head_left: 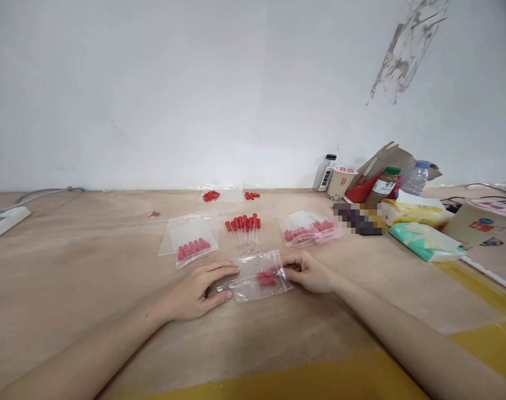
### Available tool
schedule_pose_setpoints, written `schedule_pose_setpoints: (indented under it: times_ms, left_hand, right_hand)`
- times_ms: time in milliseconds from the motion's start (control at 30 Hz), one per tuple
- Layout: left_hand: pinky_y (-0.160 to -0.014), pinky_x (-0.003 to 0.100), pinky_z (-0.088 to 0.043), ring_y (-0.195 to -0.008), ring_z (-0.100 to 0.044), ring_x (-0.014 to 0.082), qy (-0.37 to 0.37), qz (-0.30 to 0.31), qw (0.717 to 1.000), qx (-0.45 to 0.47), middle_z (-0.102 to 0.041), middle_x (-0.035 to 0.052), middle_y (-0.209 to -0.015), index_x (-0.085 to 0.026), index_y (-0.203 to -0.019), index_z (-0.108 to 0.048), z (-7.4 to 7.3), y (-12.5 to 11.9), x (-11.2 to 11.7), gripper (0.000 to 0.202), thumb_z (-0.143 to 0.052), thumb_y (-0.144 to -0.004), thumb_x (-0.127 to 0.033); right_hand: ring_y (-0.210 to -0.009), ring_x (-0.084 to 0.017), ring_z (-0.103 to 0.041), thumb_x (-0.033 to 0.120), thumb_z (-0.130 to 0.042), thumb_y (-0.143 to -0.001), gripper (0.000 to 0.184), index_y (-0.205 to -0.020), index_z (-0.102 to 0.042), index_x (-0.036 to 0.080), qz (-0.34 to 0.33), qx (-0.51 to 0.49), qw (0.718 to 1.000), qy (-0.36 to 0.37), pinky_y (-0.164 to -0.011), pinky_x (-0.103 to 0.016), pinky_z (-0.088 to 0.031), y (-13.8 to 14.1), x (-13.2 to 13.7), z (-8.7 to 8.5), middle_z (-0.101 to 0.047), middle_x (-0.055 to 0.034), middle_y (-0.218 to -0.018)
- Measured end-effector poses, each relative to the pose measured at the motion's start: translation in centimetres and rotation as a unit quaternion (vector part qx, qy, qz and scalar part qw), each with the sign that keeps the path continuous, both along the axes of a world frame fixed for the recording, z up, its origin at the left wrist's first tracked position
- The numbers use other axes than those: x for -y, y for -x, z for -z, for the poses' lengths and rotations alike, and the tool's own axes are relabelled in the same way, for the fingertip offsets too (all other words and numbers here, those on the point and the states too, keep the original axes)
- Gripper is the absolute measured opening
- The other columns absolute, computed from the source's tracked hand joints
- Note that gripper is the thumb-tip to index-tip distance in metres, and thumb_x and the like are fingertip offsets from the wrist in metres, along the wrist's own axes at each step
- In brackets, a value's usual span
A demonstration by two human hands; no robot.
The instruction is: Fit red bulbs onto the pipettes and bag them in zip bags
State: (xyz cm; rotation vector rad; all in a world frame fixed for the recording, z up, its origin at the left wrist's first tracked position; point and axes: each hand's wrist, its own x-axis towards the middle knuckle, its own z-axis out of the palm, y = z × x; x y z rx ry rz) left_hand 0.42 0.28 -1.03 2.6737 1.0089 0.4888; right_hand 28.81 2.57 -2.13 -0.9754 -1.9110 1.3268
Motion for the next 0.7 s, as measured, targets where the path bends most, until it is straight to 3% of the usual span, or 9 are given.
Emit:
schedule_pose_setpoints:
  times_ms: [100,233,367,533,700]
  left_hand:
    - [-0.099,0.039,-0.037,-0.119,-0.042,0.0218,0.008,0.002,1.0,-0.004,-0.047,0.0052,-0.129,-0.026,-0.126,-0.044,-0.1,-0.1,0.0,0.042,-0.047,-0.086,-0.037]
    - [-0.098,0.04,-0.037,-0.118,-0.042,0.0227,0.012,0.017,1.0,-0.014,-0.045,0.005,-0.13,-0.028,-0.125,-0.046,-0.4,-0.1,0.0,0.038,-0.045,-0.088,-0.036]
    - [-0.099,0.04,-0.035,-0.12,-0.039,0.0226,0.012,0.03,0.998,-0.044,-0.041,0.004,-0.132,-0.031,-0.128,-0.043,-0.7,-0.1,0.1,0.037,-0.04,-0.09,-0.034]
    - [-0.099,0.04,-0.035,-0.12,-0.039,0.0223,0.005,0.038,0.998,-0.051,-0.041,0.0041,-0.132,-0.031,-0.129,-0.041,-0.9,-0.2,0.2,0.038,-0.038,-0.091,-0.034]
    - [-0.099,0.041,-0.034,-0.119,-0.041,0.0227,-0.006,0.039,0.998,-0.049,-0.043,0.0048,-0.131,-0.031,-0.128,-0.043,-1.0,-0.2,0.2,0.037,-0.039,-0.091,-0.035]
  right_hand:
    - [-0.048,-0.01,-0.05,0.035,-0.059,-0.069,0.024,-0.082,-0.065,0.015,0.054,0.017,0.998,0.006,-0.045,-0.02,-0.038,-0.5,-0.7,0.2,-0.063,-0.0005,-0.063]
    - [-0.051,-0.01,-0.049,0.026,-0.058,-0.069,0.011,-0.07,-0.06,0.015,0.2,0.079,0.967,-0.137,-0.048,-0.02,-0.037,-0.5,-2.2,-0.1,-0.059,0.0005,-0.06]
    - [-0.059,-0.011,-0.053,0.019,-0.055,-0.069,0.009,-0.076,-0.059,0.015,0.239,0.159,0.93,-0.23,-0.057,-0.022,-0.04,1.4,-4.4,-0.9,-0.061,-0.0012,-0.066]
    - [-0.076,-0.016,-0.059,0.022,-0.055,-0.071,0.025,-0.094,-0.057,0.013,0.3,0.252,0.904,-0.172,-0.069,-0.025,-0.043,5.1,-8.1,-1.6,-0.065,-0.0072,-0.082]
    - [-0.068,-0.023,-0.062,0.017,-0.057,-0.066,0.024,-0.088,-0.06,0.009,0.3,0.307,0.897,-0.11,-0.054,-0.027,-0.043,6.8,-10.4,-1.7,-0.065,-0.0151,-0.078]
